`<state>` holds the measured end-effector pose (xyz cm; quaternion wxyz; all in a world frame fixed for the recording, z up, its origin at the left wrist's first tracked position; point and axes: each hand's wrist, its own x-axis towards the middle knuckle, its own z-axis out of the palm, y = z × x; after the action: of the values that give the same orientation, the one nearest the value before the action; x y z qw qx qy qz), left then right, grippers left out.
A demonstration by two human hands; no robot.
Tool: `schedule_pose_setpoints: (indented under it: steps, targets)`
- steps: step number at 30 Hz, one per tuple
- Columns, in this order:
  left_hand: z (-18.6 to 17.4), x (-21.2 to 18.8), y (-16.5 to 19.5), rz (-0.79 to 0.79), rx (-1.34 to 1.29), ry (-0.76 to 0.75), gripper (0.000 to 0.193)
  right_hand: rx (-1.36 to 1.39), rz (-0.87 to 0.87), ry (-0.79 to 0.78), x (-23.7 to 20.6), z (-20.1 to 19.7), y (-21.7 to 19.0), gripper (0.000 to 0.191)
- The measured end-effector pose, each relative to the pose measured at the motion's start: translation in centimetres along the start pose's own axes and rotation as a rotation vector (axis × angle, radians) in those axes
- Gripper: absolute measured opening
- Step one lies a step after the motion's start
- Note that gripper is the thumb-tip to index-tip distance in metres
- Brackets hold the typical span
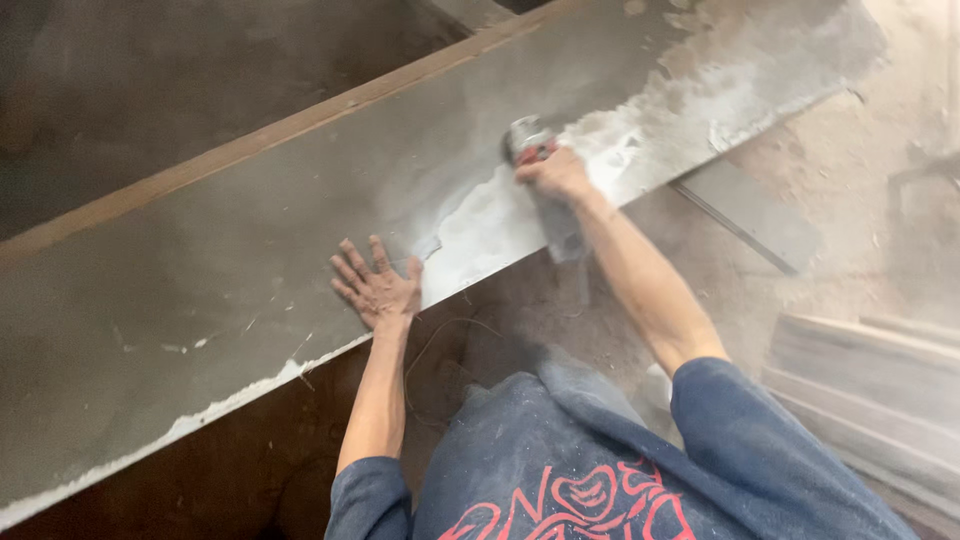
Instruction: The person uses an angle grinder to remove a white surface layer from a large flat board. The operator holds the board with the left hand and moves the grinder along the surface, generating dust as the material is stripped away.
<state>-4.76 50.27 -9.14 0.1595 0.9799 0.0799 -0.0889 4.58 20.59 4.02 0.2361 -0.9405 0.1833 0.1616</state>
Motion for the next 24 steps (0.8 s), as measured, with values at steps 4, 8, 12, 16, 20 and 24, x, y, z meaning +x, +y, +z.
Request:
schedule_pose_setpoints:
  steps: [4,8,12,16,20,24]
  targets:
    - [-0.6,0.3,0.2,0.002,-0.013,0.016,0.092,0.107,-0.151,-0.019,-1.6,4.8,-6.6,0.092]
    - [-0.9,0.0,-0.1,0.003,-0.067,-0.021,0.091,0.134,-0.130,-0.122,-2.6,6.3,-10.8,0.087]
    - [-1.1,0.0,-0.4,0.008,-0.082,-0.028,0.091,0.004,-0.138,-0.158,-2.3,5.5,-11.0,0.089]
    - [-1.0,-0.1,-0.7,0.010,-0.058,-0.026,0.091,0.069,-0.221,-0.048,-0.2,3.4,-7.5,0.080]
    - [-0.7,-0.2,-0.5,-0.009,-0.064,-0.015,0.093,0.187,-0.039,-0.001,3.3,-0.5,-1.4,0.078]
    - [-0.7,0.5,0.5,-0.097,-0.028,-0.050,0.097,0.234,0.078,0.115,7.6,-4.9,5.0,0.082]
